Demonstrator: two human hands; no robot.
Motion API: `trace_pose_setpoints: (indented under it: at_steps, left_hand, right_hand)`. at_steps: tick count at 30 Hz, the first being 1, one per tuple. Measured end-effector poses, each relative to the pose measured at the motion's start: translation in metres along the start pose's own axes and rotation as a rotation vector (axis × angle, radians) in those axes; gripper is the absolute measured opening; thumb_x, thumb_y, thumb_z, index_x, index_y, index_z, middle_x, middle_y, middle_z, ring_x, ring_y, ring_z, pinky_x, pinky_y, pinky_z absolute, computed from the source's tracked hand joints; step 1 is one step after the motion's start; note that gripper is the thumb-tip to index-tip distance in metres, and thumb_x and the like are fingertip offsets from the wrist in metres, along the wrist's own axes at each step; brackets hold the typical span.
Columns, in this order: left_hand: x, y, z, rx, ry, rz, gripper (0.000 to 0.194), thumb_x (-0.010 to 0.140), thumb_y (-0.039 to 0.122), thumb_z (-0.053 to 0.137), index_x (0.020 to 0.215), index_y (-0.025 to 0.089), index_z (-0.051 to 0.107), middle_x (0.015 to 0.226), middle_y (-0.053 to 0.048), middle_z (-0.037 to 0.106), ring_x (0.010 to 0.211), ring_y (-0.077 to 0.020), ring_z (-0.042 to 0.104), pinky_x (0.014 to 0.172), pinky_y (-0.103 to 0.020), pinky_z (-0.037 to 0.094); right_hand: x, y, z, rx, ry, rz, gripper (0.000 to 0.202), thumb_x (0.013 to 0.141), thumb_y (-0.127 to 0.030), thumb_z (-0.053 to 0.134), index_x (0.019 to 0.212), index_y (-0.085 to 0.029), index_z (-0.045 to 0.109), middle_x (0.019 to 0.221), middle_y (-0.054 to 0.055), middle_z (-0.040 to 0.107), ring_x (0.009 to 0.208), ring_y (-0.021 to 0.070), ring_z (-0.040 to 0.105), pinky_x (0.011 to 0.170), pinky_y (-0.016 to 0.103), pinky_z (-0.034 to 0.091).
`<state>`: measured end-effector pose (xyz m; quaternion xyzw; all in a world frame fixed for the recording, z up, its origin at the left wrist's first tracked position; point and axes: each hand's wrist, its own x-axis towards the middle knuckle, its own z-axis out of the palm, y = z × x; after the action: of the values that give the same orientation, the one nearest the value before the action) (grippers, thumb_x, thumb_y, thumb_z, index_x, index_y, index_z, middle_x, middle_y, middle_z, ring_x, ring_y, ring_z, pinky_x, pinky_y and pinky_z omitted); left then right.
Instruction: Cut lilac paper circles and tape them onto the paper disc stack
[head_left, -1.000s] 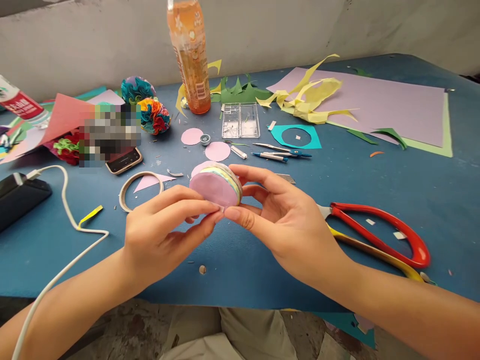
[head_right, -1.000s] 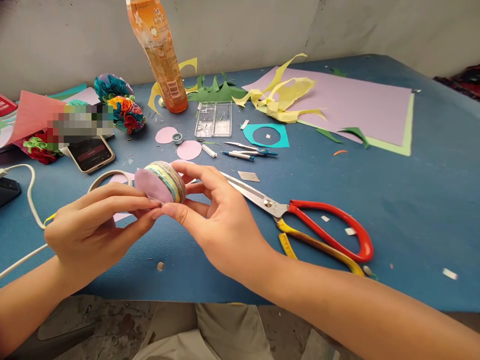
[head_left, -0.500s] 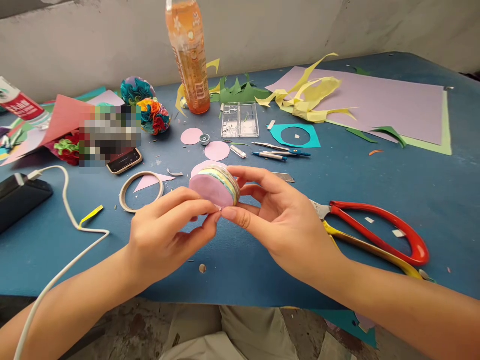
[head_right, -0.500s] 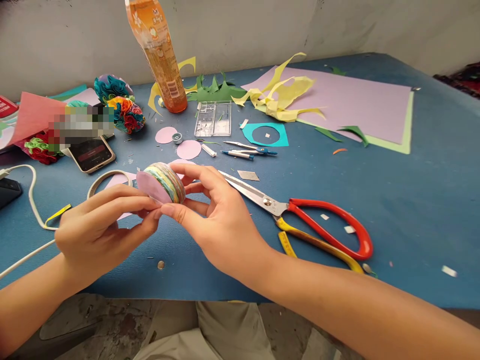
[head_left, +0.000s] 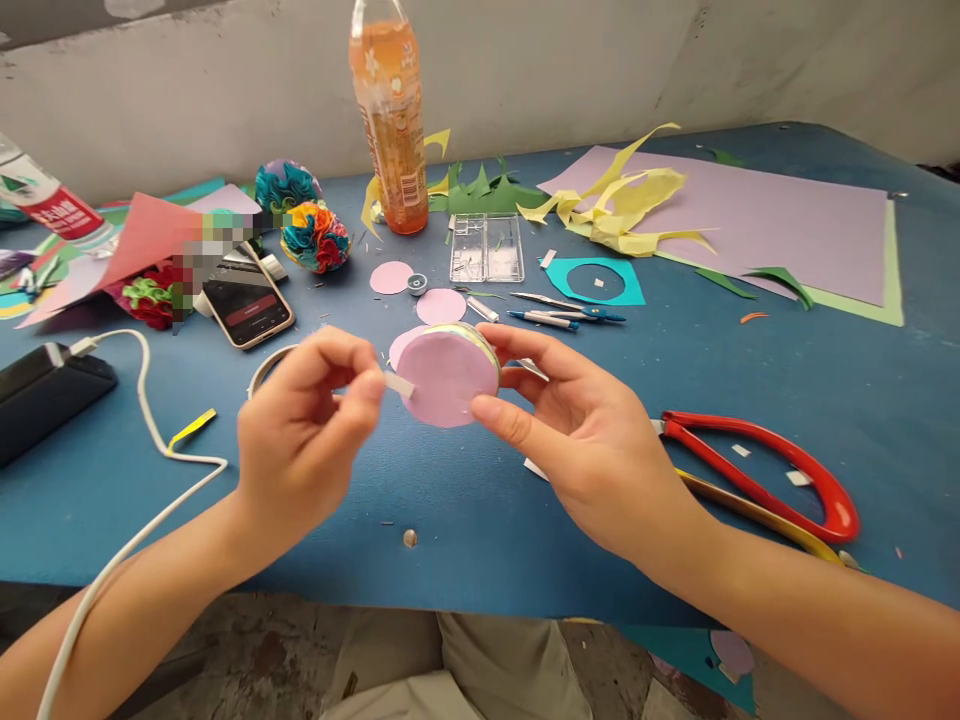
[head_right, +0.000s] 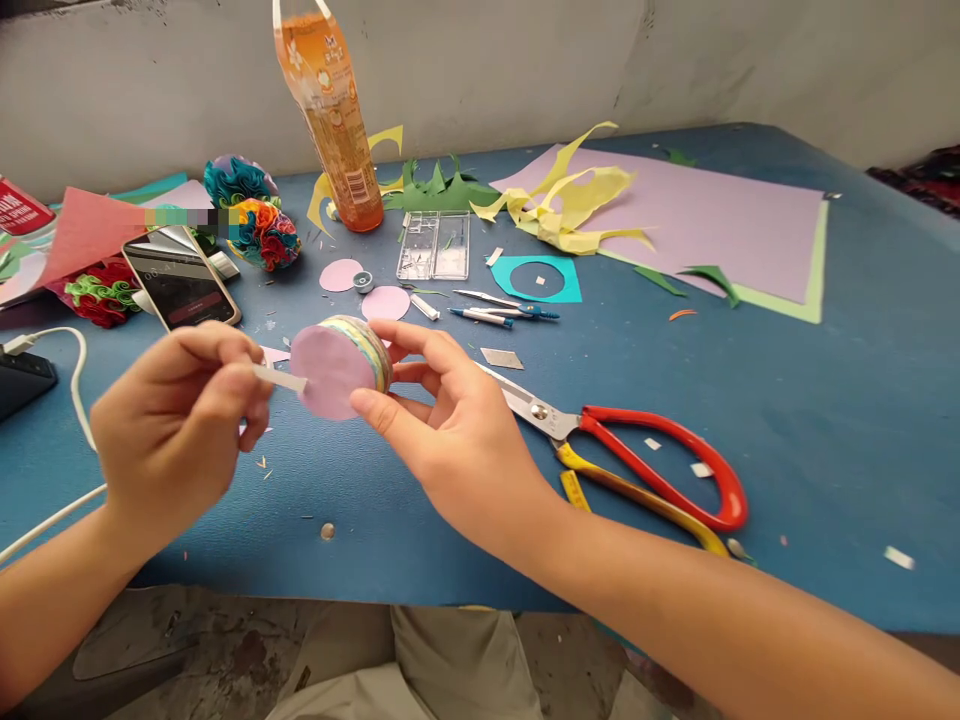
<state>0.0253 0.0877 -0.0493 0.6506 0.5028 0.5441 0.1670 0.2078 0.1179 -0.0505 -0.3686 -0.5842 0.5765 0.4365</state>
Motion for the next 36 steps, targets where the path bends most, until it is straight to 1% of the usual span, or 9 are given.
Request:
trace_pose_setpoints:
  at_steps: [5, 10, 13, 19, 23, 25, 27, 33, 36]
  left_hand:
    - [0.021, -0.017, -0.012, 0.039, 0.165, -0.113, 0.009, 0.085, 0.026, 0.059, 0.076, 0.022, 0.058, 0.056, 0.004, 0.055, 0.04, -0.0048, 0.046, 0.03, -0.015, 0.036]
    - [0.026, -0.024, -0.019, 0.404, -0.112, -0.251, 0.018, 0.082, 0.025, 0.056, 0.096, 0.021, 0.067, 0.084, -0.001, 0.072, 0.057, -0.0093, 0.061, 0.057, -0.022, 0.052]
    - [0.025, -0.023, -0.019, 0.5, -0.2, -0.284, 0.02, 0.08, 0.028, 0.058, 0.096, 0.023, 0.069, 0.085, 0.0, 0.073, 0.065, -0.0124, 0.063, 0.065, -0.025, 0.05]
    - [0.031, -0.021, -0.021, 0.724, -0.245, -0.251, 0.034, 0.08, 0.049, 0.056, 0.063, 0.02, 0.061, 0.058, 0.001, 0.062, 0.056, -0.0156, 0.056, 0.055, -0.027, 0.041]
    - [0.031, -0.036, -0.018, 0.682, -0.342, -0.08, 0.026, 0.088, 0.037, 0.047, 0.089, 0.018, 0.065, 0.097, -0.006, 0.071, 0.088, -0.0211, 0.065, 0.076, -0.032, 0.049]
    - [0.031, -0.045, -0.014, 0.65, -0.47, 0.064, 0.029, 0.089, 0.033, 0.049, 0.11, 0.018, 0.061, 0.126, -0.009, 0.061, 0.115, -0.0234, 0.057, 0.096, -0.038, 0.044]
    - [0.03, -0.053, -0.009, 0.654, -0.599, 0.14, 0.039, 0.088, 0.036, 0.052, 0.121, 0.017, 0.055, 0.136, -0.011, 0.053, 0.126, -0.0245, 0.048, 0.107, -0.045, 0.034]
    - [0.031, -0.06, -0.004, 0.669, -0.653, 0.149, 0.03, 0.088, 0.034, 0.052, 0.112, 0.019, 0.061, 0.115, -0.007, 0.068, 0.106, -0.0214, 0.063, 0.104, -0.045, 0.036]
    - [0.03, -0.059, -0.005, 0.669, -0.643, 0.214, 0.024, 0.091, 0.028, 0.047, 0.106, 0.02, 0.064, 0.108, -0.005, 0.071, 0.099, -0.0194, 0.065, 0.103, -0.042, 0.038]
  right_hand:
    - [0.009, 0.006, -0.006, -0.017, -0.059, 0.098, 0.044, 0.077, -0.034, 0.067, 0.118, -0.022, 0.056, 0.113, 0.006, 0.062, 0.096, 0.018, 0.059, 0.083, 0.036, 0.051]
    - [0.016, 0.01, -0.011, -0.125, -0.258, 0.271, 0.05, 0.075, -0.034, 0.066, 0.122, -0.022, 0.053, 0.109, 0.006, 0.058, 0.08, 0.0144, 0.062, 0.076, 0.034, 0.052]
    - [0.017, 0.008, -0.012, -0.243, -0.402, 0.323, 0.043, 0.079, -0.032, 0.062, 0.12, -0.02, 0.054, 0.108, 0.007, 0.06, 0.076, 0.0143, 0.063, 0.072, 0.033, 0.053]
    - [0.02, 0.009, -0.013, -0.633, -0.336, 0.069, 0.019, 0.085, -0.026, 0.053, 0.098, -0.021, 0.065, 0.1, 0.004, 0.07, 0.092, 0.0189, 0.064, 0.08, 0.032, 0.051]
    - [0.027, 0.013, -0.019, -0.779, -0.184, -0.162, 0.021, 0.088, -0.025, 0.049, 0.098, -0.02, 0.067, 0.096, 0.004, 0.071, 0.086, 0.0187, 0.065, 0.078, 0.032, 0.052]
    - [0.033, 0.016, -0.024, -0.864, -0.099, -0.264, 0.022, 0.087, -0.023, 0.05, 0.101, -0.017, 0.067, 0.098, 0.007, 0.07, 0.086, 0.0197, 0.065, 0.079, 0.034, 0.052]
    - [0.039, 0.019, -0.028, -0.957, -0.066, -0.312, 0.025, 0.086, -0.023, 0.051, 0.105, -0.015, 0.066, 0.103, 0.009, 0.069, 0.088, 0.0221, 0.065, 0.081, 0.038, 0.052]
    - [0.052, 0.029, -0.027, -1.124, -0.204, -0.427, 0.04, 0.086, -0.027, 0.055, 0.122, -0.009, 0.058, 0.122, 0.015, 0.063, 0.115, 0.0292, 0.055, 0.097, 0.048, 0.045]
    - [0.055, 0.034, -0.021, -1.098, -0.31, -0.507, 0.033, 0.087, -0.024, 0.055, 0.117, -0.012, 0.062, 0.117, 0.012, 0.067, 0.111, 0.0263, 0.058, 0.096, 0.045, 0.046]
